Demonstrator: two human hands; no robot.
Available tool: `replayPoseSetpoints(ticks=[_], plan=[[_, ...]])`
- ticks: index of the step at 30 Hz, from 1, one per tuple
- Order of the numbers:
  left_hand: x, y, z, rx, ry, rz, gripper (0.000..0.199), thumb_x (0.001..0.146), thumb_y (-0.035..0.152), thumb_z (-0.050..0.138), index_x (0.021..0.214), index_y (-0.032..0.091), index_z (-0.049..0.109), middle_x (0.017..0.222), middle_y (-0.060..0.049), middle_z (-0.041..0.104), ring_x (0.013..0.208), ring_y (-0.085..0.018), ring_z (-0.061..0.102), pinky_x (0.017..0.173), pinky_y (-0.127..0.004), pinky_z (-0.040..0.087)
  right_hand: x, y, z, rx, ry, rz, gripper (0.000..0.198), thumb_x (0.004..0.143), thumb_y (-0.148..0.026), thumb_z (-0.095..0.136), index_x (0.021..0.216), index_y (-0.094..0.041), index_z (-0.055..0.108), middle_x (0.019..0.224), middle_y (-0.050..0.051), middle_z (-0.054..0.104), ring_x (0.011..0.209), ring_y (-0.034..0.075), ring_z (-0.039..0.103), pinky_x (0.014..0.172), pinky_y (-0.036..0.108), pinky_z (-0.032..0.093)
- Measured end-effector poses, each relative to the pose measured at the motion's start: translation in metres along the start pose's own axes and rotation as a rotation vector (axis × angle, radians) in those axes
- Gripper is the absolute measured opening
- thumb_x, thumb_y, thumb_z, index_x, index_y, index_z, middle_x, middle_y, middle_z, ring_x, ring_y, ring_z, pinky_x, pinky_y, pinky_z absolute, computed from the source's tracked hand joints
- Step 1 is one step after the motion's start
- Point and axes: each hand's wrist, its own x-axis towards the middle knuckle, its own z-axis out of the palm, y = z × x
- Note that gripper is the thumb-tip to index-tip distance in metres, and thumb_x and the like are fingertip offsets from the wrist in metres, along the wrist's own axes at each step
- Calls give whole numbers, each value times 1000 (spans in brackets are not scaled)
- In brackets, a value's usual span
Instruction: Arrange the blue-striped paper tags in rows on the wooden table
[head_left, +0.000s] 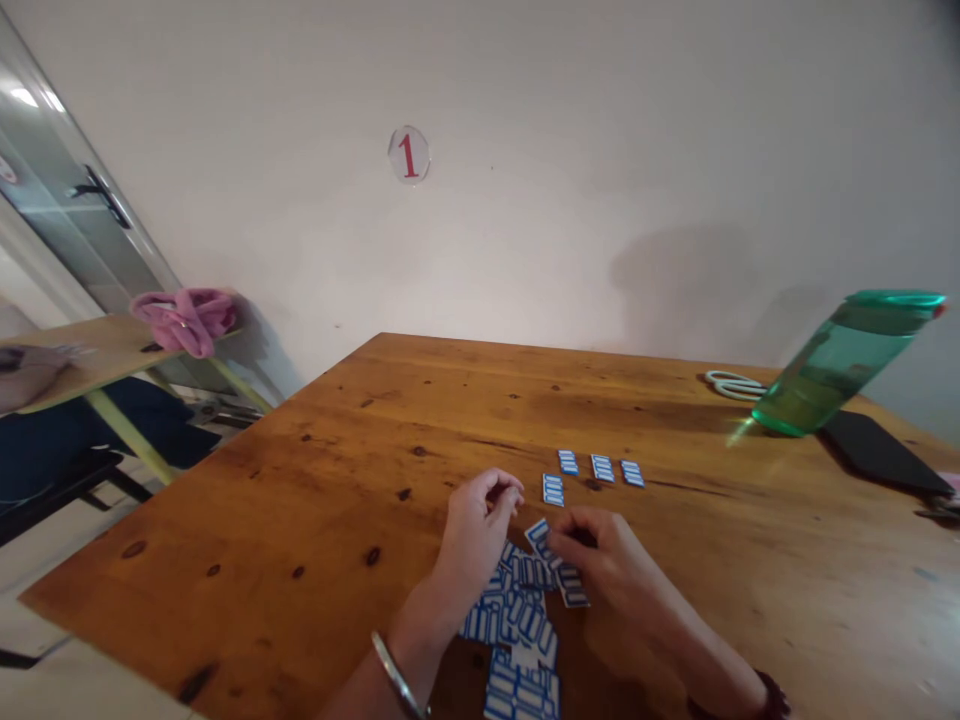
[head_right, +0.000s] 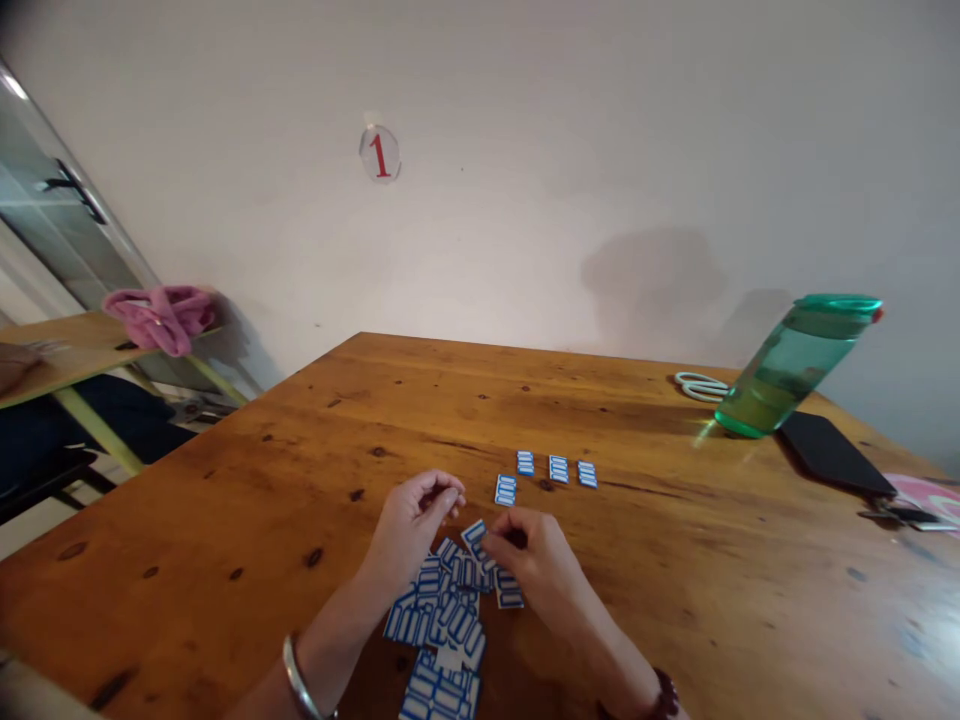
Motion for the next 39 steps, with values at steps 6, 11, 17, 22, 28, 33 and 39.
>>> replayPoseSetpoints(ticks=[6, 11, 17, 22, 28, 33, 39], plan=[[-4, 4, 11, -346, -166, -280, 25, 74, 37, 51, 64, 15, 59, 54, 0, 58, 46, -11, 51, 47, -22, 38, 0, 8, 0, 512, 40, 126, 25, 72, -39, 60, 63, -15, 54, 54, -2, 53, 48, 11, 48, 46, 23, 36], [-6, 3, 18, -423, -189, -315, 19, 60, 30, 67, 62, 15, 55, 49, 4, 53, 44, -8, 45, 45, -19, 35, -4, 0, 5, 517, 85, 124, 26, 73, -40, 57, 67, -15, 56, 57, -1, 55, 50, 12, 49, 46, 23, 36], [-3, 2, 14, -547, -63, -293, 14, 61, 23, 65, 62, 15, 54, 54, 4, 55, 47, -7, 50, 48, -18, 40, -3, -7, -6, 43, 122, -57, 23, 75, -33, 50, 61, -16, 55, 56, -2, 54, 53, 12, 47, 50, 24, 34], [-2, 4, 9, -671, -18, -379, 17, 66, 24, 64, 73, 15, 52, 71, -4, 66, 67, -16, 63, 56, -23, 48, -6, 4, -20, -454, 35, -135, 7, 66, -13, 51, 70, -18, 54, 66, 0, 57, 60, 14, 51, 56, 25, 36], [-2, 2, 9, -745, -39, -467, 10, 75, 23, 56, 78, 15, 51, 82, -8, 66, 72, -19, 65, 56, -28, 52, -9, 10, -19, -630, -96, -160, 16, 64, -12, 49, 78, -19, 53, 77, 2, 55, 64, 15, 51, 59, 26, 37], [-1, 2, 10, -799, -53, -493, 8, 73, 15, 56, 79, 14, 51, 83, -9, 65, 76, -19, 65, 59, -28, 53, -6, 17, -16, -630, -73, -171, 11, 62, -10, 49, 69, -19, 49, 72, 2, 55, 63, 15, 48, 58, 27, 35], [-1, 3, 12, -641, -31, -469, 11, 66, 13, 59, 75, 14, 52, 70, -6, 67, 65, -17, 64, 54, -26, 50, 0, 10, -24, -270, 29, -125, 9, 69, -20, 48, 61, -19, 52, 57, -2, 54, 54, 13, 47, 52, 25, 33]])
